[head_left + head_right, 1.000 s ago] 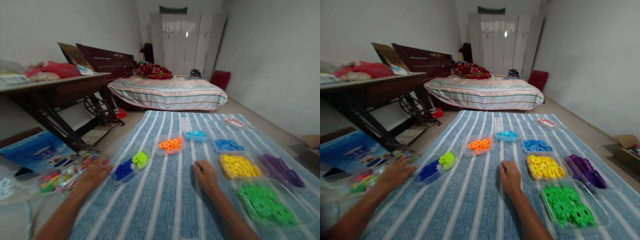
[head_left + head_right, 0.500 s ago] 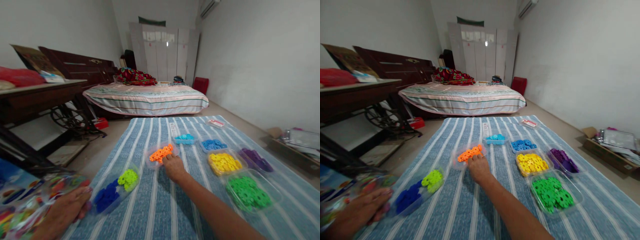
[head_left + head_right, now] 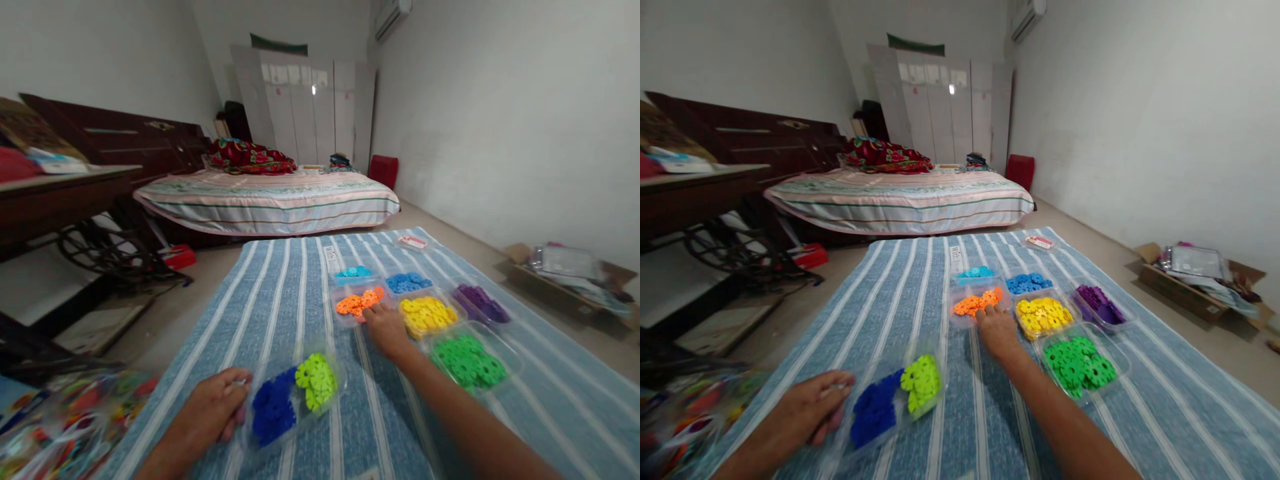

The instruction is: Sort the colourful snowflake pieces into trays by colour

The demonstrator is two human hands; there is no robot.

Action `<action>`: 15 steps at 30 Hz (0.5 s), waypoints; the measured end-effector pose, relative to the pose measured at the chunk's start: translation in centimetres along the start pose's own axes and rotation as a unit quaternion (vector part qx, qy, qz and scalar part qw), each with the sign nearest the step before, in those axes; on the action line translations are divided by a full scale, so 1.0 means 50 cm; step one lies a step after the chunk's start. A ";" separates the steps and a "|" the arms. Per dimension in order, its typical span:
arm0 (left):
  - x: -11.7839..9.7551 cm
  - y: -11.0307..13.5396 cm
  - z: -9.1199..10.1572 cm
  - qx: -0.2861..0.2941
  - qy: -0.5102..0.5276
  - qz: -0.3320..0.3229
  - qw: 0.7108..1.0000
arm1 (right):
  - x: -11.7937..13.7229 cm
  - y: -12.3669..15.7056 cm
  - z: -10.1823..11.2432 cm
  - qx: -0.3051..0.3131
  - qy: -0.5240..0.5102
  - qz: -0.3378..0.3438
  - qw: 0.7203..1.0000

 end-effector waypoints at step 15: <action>-0.136 -0.048 -0.252 0.138 0.038 -0.086 0.986 | -0.111 0.043 0.132 -0.124 -0.187 0.004 0.974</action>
Point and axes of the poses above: each hand's wrist, its own y-axis away from the middle knuckle, its own z-axis out of the back of the hand, x = y × z, the point moved 9 cm from there along -y, towards the middle knuckle, and after that the axes turned 5 degrees about -x, right-handed, at the moved point
